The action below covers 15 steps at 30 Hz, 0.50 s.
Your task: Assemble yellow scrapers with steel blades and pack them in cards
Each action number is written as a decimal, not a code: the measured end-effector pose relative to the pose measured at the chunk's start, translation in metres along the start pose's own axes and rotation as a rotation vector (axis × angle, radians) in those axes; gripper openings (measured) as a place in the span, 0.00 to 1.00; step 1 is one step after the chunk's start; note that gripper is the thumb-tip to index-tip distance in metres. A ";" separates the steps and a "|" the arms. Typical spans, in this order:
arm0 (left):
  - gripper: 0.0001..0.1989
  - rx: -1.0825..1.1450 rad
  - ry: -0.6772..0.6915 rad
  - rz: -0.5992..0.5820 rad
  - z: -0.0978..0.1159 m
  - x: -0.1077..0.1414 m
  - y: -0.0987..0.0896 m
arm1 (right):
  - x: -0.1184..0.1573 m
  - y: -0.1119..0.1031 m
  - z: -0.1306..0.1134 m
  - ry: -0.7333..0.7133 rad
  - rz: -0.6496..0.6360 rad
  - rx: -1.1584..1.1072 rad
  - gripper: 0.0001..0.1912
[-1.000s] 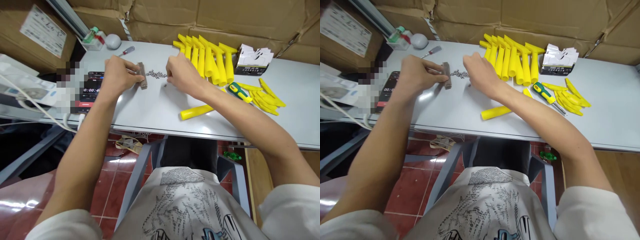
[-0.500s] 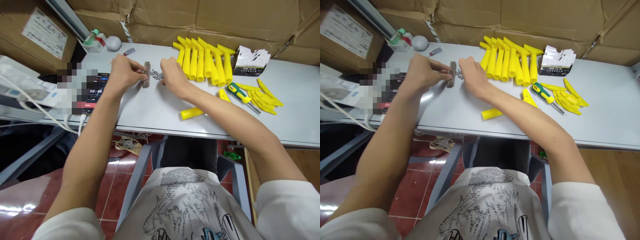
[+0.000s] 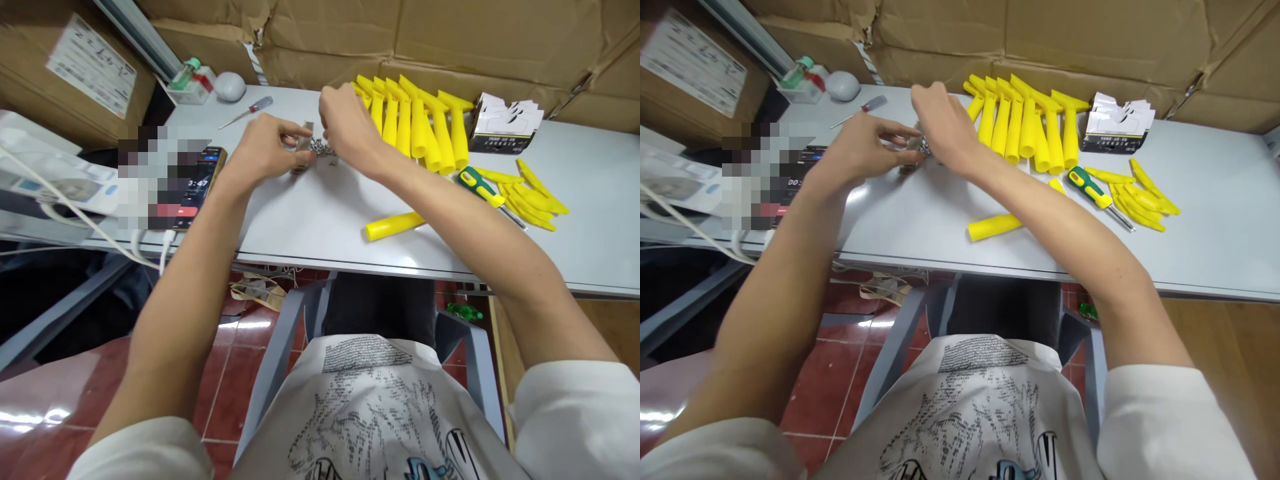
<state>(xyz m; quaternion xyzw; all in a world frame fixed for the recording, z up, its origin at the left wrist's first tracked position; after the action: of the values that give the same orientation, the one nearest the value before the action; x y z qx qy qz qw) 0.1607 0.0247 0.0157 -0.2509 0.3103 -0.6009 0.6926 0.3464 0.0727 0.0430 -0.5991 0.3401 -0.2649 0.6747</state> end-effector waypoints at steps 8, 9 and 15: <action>0.32 -0.229 0.165 -0.119 -0.014 -0.016 0.017 | -0.008 0.022 0.054 -0.113 0.021 -0.029 0.21; 0.33 -0.225 0.164 -0.115 -0.013 -0.017 0.018 | -0.009 0.024 0.057 -0.129 0.035 -0.061 0.19; 0.37 -0.146 0.144 -0.060 -0.010 -0.021 0.027 | -0.015 0.033 0.071 -0.160 0.019 -0.138 0.06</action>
<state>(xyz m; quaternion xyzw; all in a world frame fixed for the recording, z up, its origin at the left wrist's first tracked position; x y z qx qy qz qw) 0.1699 0.0498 -0.0075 -0.2663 0.3946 -0.6136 0.6299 0.3899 0.1335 0.0163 -0.6603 0.3083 -0.1857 0.6592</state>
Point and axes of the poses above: each hand's wrist, its own x-axis away from the middle knuckle, its own y-axis out of the palm, z = x × y, the point moved 1 cm from there along -x, towards the middle knuckle, and after that the axes turned 11 degrees about x, right-handed, at the moved point
